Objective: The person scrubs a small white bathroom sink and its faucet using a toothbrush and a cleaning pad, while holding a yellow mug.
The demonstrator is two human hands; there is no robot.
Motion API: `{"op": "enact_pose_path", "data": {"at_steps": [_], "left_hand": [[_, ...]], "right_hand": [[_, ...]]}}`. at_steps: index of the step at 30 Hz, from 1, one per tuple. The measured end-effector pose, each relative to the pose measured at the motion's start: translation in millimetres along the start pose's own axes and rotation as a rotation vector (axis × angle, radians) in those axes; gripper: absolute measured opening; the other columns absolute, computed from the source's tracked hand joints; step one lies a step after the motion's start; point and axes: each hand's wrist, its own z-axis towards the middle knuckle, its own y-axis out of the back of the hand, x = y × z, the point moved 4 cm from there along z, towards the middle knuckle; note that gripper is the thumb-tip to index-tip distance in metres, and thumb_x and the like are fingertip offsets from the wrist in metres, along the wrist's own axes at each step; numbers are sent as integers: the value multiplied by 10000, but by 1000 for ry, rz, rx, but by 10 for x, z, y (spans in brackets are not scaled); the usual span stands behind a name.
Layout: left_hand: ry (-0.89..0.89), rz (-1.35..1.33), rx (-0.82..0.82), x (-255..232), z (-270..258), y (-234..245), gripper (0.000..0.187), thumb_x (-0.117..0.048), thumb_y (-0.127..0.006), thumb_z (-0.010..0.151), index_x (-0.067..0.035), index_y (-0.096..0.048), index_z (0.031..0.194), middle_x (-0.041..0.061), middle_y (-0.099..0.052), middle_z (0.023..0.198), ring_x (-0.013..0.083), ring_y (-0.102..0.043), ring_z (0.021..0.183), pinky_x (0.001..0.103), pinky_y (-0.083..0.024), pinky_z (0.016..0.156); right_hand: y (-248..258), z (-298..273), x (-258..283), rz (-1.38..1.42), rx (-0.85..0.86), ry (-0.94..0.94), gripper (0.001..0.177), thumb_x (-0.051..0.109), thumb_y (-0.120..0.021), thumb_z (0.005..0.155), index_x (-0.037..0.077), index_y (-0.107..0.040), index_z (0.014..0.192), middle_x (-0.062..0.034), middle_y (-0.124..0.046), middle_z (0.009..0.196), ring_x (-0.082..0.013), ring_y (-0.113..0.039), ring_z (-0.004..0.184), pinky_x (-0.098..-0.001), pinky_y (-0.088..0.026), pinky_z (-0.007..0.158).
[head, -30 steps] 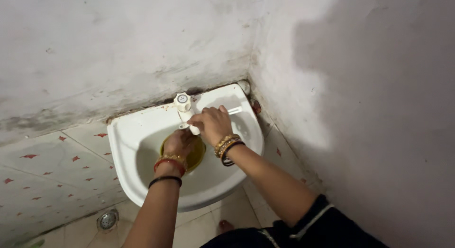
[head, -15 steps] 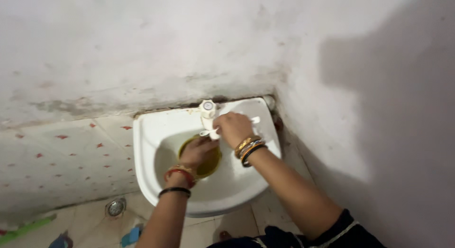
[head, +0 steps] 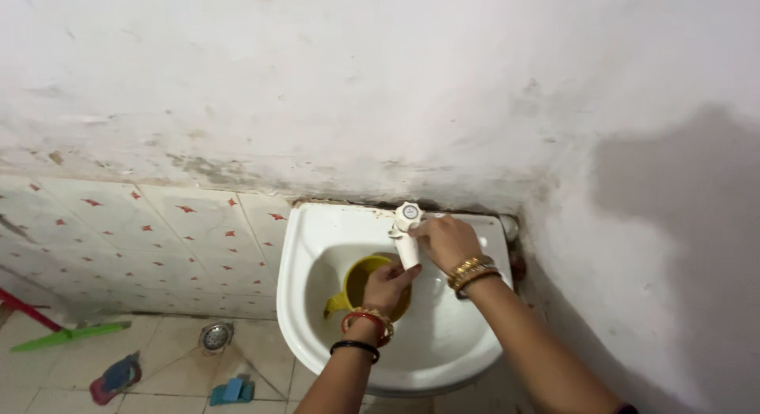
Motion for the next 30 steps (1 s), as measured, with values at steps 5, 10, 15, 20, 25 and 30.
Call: {"op": "enact_pose_path", "data": {"at_steps": [5, 10, 15, 20, 25, 30], "left_hand": [[-50, 201, -174, -172, -120, 54, 536, -304, -861, 790, -5, -607, 1156, 121, -766, 1043, 169, -705, 877, 312, -557, 788], [-201, 222, -176, -118, 6, 110, 476, -296, -736, 833, 1, -623, 1187, 150, -778, 1054, 211, -739, 903, 322, -563, 809], [116, -91, -98, 110, 160, 185, 571, -443, -498, 1051, 83, -713, 1094, 182, -755, 978, 253, -694, 820, 361, -558, 772], [-74, 46, -166, 18, 363, 320, 362, -290, -485, 991, -11, -670, 1130, 170, -750, 992, 291, -700, 887, 405, -557, 824], [-35, 472, -208, -228, 563, 438, 343, -254, -450, 1001, -40, -683, 1134, 209, -717, 1078, 373, -667, 1010, 452, -528, 902], [-155, 899, -105, -222, 415, 346, 319, -179, -440, 986, -57, -703, 1117, 248, -704, 1134, 435, -654, 1105, 487, -519, 958]], "right_hand": [[103, -173, 114, -52, 180, -11, 134, 201, -753, 823, 257, -830, 917, -37, -771, 940, -235, -724, 914, -389, -584, 820], [-48, -345, 331, 106, -117, -103, 183, 137, -665, 898, 130, -788, 1033, -112, -738, 1037, -288, -706, 972, -428, -571, 863], [-373, -532, 597, 314, -54, -147, 487, -34, -561, 857, 77, -608, 1328, -188, -634, 1219, -347, -688, 1013, -428, -578, 889], [-323, -556, 802, 416, -58, -59, 469, -19, -581, 859, 47, -610, 1322, -187, -721, 1115, -329, -715, 967, -419, -575, 863], [-102, -592, 658, 458, -44, -199, 317, 150, -662, 909, 144, -703, 1224, -89, -777, 1022, -238, -755, 775, -353, -607, 745], [-125, -821, 490, 534, -35, -402, 270, 200, -644, 941, 185, -752, 1187, -86, -795, 897, -235, -749, 685, -379, -597, 671]]}}
